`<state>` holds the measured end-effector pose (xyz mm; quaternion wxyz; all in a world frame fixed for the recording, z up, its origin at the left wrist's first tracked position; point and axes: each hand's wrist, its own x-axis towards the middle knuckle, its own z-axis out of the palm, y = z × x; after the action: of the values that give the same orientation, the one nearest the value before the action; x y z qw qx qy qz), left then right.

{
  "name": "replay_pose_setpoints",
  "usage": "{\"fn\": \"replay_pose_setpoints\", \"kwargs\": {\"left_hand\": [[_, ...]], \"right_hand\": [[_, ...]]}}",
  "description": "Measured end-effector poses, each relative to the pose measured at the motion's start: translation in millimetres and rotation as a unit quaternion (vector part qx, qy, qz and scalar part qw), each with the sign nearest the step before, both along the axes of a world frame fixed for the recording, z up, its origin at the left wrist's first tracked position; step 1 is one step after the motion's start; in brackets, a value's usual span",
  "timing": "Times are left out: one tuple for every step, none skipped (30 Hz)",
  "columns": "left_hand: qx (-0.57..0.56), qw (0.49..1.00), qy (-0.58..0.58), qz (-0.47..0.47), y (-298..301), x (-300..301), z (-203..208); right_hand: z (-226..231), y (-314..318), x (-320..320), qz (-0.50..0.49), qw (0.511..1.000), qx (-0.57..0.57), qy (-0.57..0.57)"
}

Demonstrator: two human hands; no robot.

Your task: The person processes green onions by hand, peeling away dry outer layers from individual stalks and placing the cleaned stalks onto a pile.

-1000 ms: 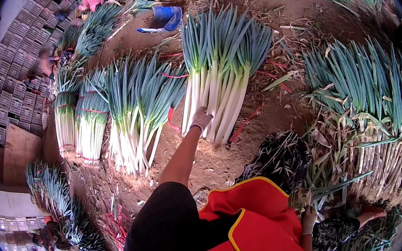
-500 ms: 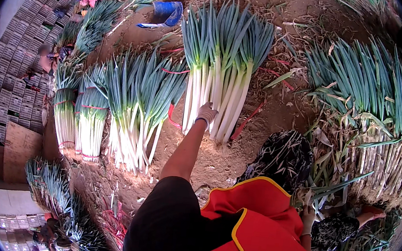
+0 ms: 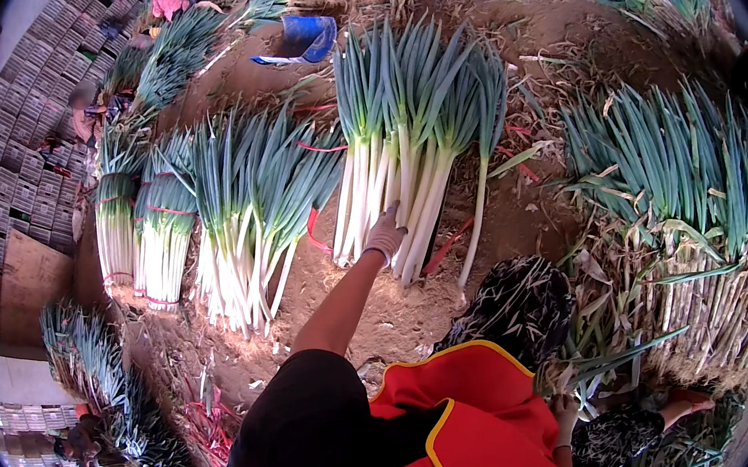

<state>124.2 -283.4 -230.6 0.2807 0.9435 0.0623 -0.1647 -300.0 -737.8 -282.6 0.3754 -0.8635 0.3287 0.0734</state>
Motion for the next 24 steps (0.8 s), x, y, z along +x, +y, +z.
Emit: {"fn": "replay_pose_setpoints", "kwargs": {"left_hand": [[0.014, 1.000, 0.002, -0.011, 0.5, -0.3, -1.3], [0.029, 0.999, 0.007, -0.021, 2.2, -3.3, -3.1], [0.016, 0.999, -0.002, -0.032, 2.7, -3.6, -3.1], [0.028, 0.999, 0.001, -0.036, 3.8, -1.4, -8.8], [0.040, 0.999, 0.003, -0.037, 7.6, 1.1, -19.7], [0.049, 0.998, 0.002, -0.044, 4.6, 6.2, -20.7], [0.052, 0.998, 0.001, -0.042, 2.2, 5.8, -22.1], [0.058, 0.997, 0.000, -0.041, 0.6, 4.1, -21.7], [0.063, 0.997, -0.001, -0.041, -0.7, 2.9, -21.1], [0.055, 0.997, 0.002, -0.051, 0.0, 3.2, -19.7], [0.050, 0.997, 0.008, -0.058, 6.2, -0.8, -22.0], [0.040, 0.997, 0.012, -0.065, 9.1, -1.4, -19.6], [0.033, 0.997, 0.013, -0.071, 12.8, 0.6, -23.1], [0.038, 0.996, 0.009, -0.079, 15.6, 2.3, -27.0], [0.043, 0.995, 0.004, -0.087, 18.2, 4.3, -30.8], [0.048, 0.994, 0.000, -0.096, 21.1, 6.2, -34.5], [0.069, 0.993, 0.010, -0.096, 16.9, 10.5, -25.8], [0.091, 0.991, 0.021, -0.098, 8.7, 13.6, -6.0], [0.113, 0.988, 0.032, -0.097, 5.9, 16.6, 6.3], [0.112, 0.991, 0.017, -0.072, 5.6, 20.8, 6.6], [0.112, 0.992, 0.002, -0.049, 4.2, 27.1, 6.4], [0.112, 0.993, -0.012, -0.026, 2.1, 34.5, 6.0], [0.092, 0.995, -0.027, -0.006, 1.9, 43.7, -1.2], [0.080, 0.996, -0.038, 0.003, -0.1, 54.1, -6.9]], "right_hand": [[8.4, -2.7, -2.7, -0.024, 0.996, 0.076, 0.037], [5.7, -4.6, -5.3, -0.006, 0.998, 0.054, 0.027], [2.3, -6.1, -7.0, 0.012, 0.999, 0.031, 0.018], [-0.4, -7.9, -9.8, 0.030, 0.999, 0.009, 0.008], [11.1, -3.0, -0.1, -0.005, 0.998, 0.051, 0.042], [-2.1, -10.0, -6.8, 0.034, 0.999, 0.008, 0.002], [-19.0, -16.2, -15.0, 0.074, 0.996, -0.036, -0.038], [-26.8, -14.5, -17.0, 0.112, 0.988, -0.077, -0.078], [-32.6, -14.4, -20.8, 0.100, 0.989, -0.075, -0.085], [-37.0, -17.2, -24.4, 0.096, 0.992, -0.066, -0.049], [-11.4, -5.9, -12.9, 0.096, 0.994, -0.052, -0.011], [12.0, 0.0, -2.5, 0.095, 0.994, -0.045, 0.026], [-9.1, -6.1, -9.5, 0.014, 0.997, -0.015, 0.076], [-12.0, -6.2, -11.4, 0.007, 0.998, 0.000, 0.066], [-14.6, -7.1, -13.1, 0.001, 0.998, 0.015, 0.057], [-17.2, -9.5, -13.7, -0.006, 0.998, 0.030, 0.047], [-9.9, -5.3, -9.4, -0.024, 0.997, 0.041, 0.055], [5.3, 1.9, -2.4, -0.036, 0.995, 0.058, 0.067], [21.4, 8.5, 6.7, -0.044, 0.993, 0.075, 0.078], [29.6, 11.2, 10.2, -0.051, 0.991, 0.090, 0.090], [24.4, 9.5, 7.3, -0.047, 0.991, 0.086, 0.087], [14.7, 6.7, 2.2, -0.044, 0.992, 0.083, 0.085], [6.8, 3.2, -1.7, -0.039, 0.993, 0.077, 0.081], [-5.3, -2.0, -9.0, -0.025, 0.996, 0.057, 0.071]]}}
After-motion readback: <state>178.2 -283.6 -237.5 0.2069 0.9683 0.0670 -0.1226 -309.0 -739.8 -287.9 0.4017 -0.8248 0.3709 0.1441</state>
